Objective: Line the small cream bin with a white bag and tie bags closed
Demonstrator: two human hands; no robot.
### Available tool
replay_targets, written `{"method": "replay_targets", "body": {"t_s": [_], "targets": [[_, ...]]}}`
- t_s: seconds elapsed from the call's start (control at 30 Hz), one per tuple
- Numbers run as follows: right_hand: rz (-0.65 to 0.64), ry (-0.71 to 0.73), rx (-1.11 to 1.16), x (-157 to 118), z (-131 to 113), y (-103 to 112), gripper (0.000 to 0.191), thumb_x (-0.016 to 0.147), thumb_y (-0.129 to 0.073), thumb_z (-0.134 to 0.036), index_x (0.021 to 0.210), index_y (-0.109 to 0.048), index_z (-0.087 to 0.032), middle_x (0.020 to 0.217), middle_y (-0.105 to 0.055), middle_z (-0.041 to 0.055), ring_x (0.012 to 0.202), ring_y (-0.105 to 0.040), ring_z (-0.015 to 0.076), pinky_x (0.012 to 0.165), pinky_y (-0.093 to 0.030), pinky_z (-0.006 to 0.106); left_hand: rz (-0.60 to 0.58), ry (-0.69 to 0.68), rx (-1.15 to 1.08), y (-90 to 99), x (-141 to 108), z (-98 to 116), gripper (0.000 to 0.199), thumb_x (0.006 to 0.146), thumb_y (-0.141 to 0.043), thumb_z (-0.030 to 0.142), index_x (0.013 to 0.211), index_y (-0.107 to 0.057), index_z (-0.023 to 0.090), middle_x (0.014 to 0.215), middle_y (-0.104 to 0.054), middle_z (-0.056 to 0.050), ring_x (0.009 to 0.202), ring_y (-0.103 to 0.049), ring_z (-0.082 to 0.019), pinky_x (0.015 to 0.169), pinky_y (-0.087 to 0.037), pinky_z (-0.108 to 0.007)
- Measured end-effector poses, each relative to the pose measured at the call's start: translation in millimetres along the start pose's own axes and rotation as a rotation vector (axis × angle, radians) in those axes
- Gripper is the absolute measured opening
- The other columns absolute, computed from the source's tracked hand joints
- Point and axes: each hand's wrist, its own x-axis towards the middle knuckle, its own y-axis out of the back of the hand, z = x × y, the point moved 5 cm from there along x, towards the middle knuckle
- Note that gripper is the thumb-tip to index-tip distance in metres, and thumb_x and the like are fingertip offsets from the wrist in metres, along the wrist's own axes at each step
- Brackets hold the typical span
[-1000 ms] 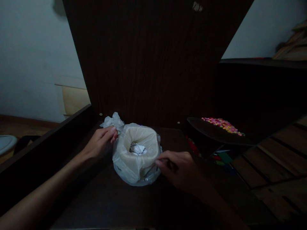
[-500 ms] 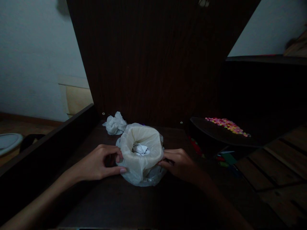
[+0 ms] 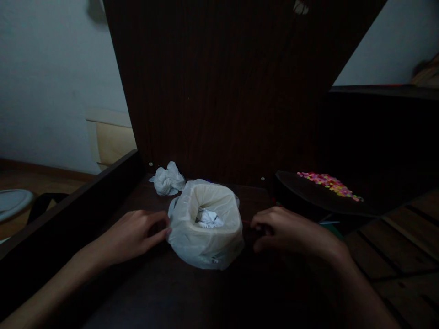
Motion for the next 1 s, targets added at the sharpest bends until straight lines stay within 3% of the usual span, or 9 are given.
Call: {"method": "replay_targets", "body": {"t_s": [0.07, 0.13, 0.2, 0.27, 0.4, 0.47, 0.63, 0.77, 1.0], "targets": [[0.107, -0.034, 0.007, -2.3, -8.5, 28.0, 0.029, 0.088, -0.073, -0.048, 0.095, -0.075, -0.020, 0.085, -0.073, 0.0020, 0.075, -0.065, 0.0179, 0.064, -0.042, 0.026, 0.000, -0.002, 0.010, 10.7, -0.7, -2.6, 0.039, 0.091, -0.061, 0.051, 0.117, -0.066, 0.021, 0.084, -0.075, -0.004, 0.071, -0.071, -0.022, 0.063, -0.050, -0.028], [0.198, 0.078, 0.019, 4.9, -29.9, 46.8, 0.035, 0.093, -0.065, -0.053, 0.104, -0.073, -0.020, 0.096, -0.074, 0.0036, 0.085, -0.067, 0.0188, 0.073, -0.046, 0.028, 0.081, -0.050, -0.042, 26.3, 2.3, 3.3, 0.053, 0.089, -0.065, 0.053, 0.131, -0.059, 0.022, 0.107, -0.076, -0.008, 0.089, -0.073, -0.026, 0.076, -0.056, -0.032], [0.170, 0.223, 0.001, 21.9, -54.8, 48.4, 0.034, 0.096, -0.062, -0.050, 0.108, -0.072, -0.019, 0.104, -0.073, 0.0049, 0.096, -0.067, 0.0202, 0.082, -0.048, 0.029, 0.219, -0.094, -0.102, 43.0, 9.2, 14.2, 0.052, 0.091, -0.062, 0.056, 0.132, -0.058, 0.023, 0.121, -0.072, -0.009, 0.106, -0.070, -0.028, 0.091, -0.056, -0.037], [0.029, 0.352, -0.060, 43.9, -75.8, 34.7, 0.035, 0.096, -0.064, -0.046, 0.116, -0.070, -0.018, 0.115, -0.072, 0.0076, 0.107, -0.066, 0.0234, 0.092, -0.048, 0.033, 0.305, -0.143, -0.108, 52.8, 19.7, 28.2, 0.045, 0.097, -0.055, 0.054, 0.128, -0.060, 0.021, 0.126, -0.069, -0.009, 0.113, -0.067, -0.028, 0.098, -0.054, -0.039], [-0.185, 0.430, -0.106, 83.2, -91.0, 6.2, 0.041, 0.105, -0.046, -0.044, 0.119, -0.069, -0.012, 0.116, -0.073, 0.0129, 0.106, -0.068, 0.0241, 0.093, -0.051, 0.034, 0.241, -0.371, 0.013, 48.4, 43.1, 55.9, 0.044, 0.099, -0.055, 0.047, 0.131, -0.059, 0.016, 0.136, -0.061, -0.014, 0.128, -0.056, -0.029, 0.111, -0.045, -0.043], [-0.261, 0.446, -0.087, 95.6, -90.7, -1.1, 0.041, 0.107, -0.039, -0.038, 0.122, -0.068, -0.012, 0.118, -0.073, 0.0125, 0.105, -0.069, 0.0222, 0.094, -0.051, 0.033, 0.174, -0.440, 0.039, 41.8, 51.1, 60.1, 0.039, 0.101, -0.051, 0.039, 0.131, -0.060, 0.015, 0.138, -0.060, -0.015, 0.133, -0.052, -0.029, 0.114, -0.043, -0.044], [-0.393, 0.428, -0.196, 111.9, -83.6, -12.4, 0.034, 0.102, -0.049, -0.024, 0.128, -0.066, -0.010, 0.130, -0.069, 0.0141, 0.117, -0.065, 0.0239, 0.102, -0.049, 0.033, 0.103, -0.460, 0.049, 31.8, 58.7, 55.2, 0.034, 0.103, -0.049, 0.036, 0.123, -0.065, 0.015, 0.137, -0.062, -0.015, 0.138, -0.048, -0.033, 0.115, -0.040, -0.048], [-0.392, 0.404, -0.260, 120.9, -78.6, -26.3, 0.031, 0.090, -0.065, -0.020, 0.117, -0.071, -0.007, 0.122, -0.072, 0.0162, 0.107, -0.069, 0.0276, 0.091, -0.054, 0.034, 0.069, -0.456, 0.021, 27.3, 58.4, 52.2, 0.039, 0.104, -0.046, 0.044, 0.123, -0.065, 0.016, 0.139, -0.062, -0.014, 0.133, -0.053, -0.033, 0.114, -0.041, -0.050], [-0.187, 0.355, -0.179, 134.3, -65.2, -50.6, 0.014, 0.083, -0.064, -0.005, 0.079, -0.072, -0.015, 0.080, -0.075, 0.0033, 0.069, -0.068, 0.0176, 0.062, -0.050, 0.025, 0.048, -0.407, -0.013, 24.8, 58.8, 48.9, 0.054, 0.097, -0.055, 0.055, 0.132, -0.060, 0.015, 0.143, -0.058, -0.017, 0.131, -0.054, -0.035, 0.111, -0.043, -0.051]]}}
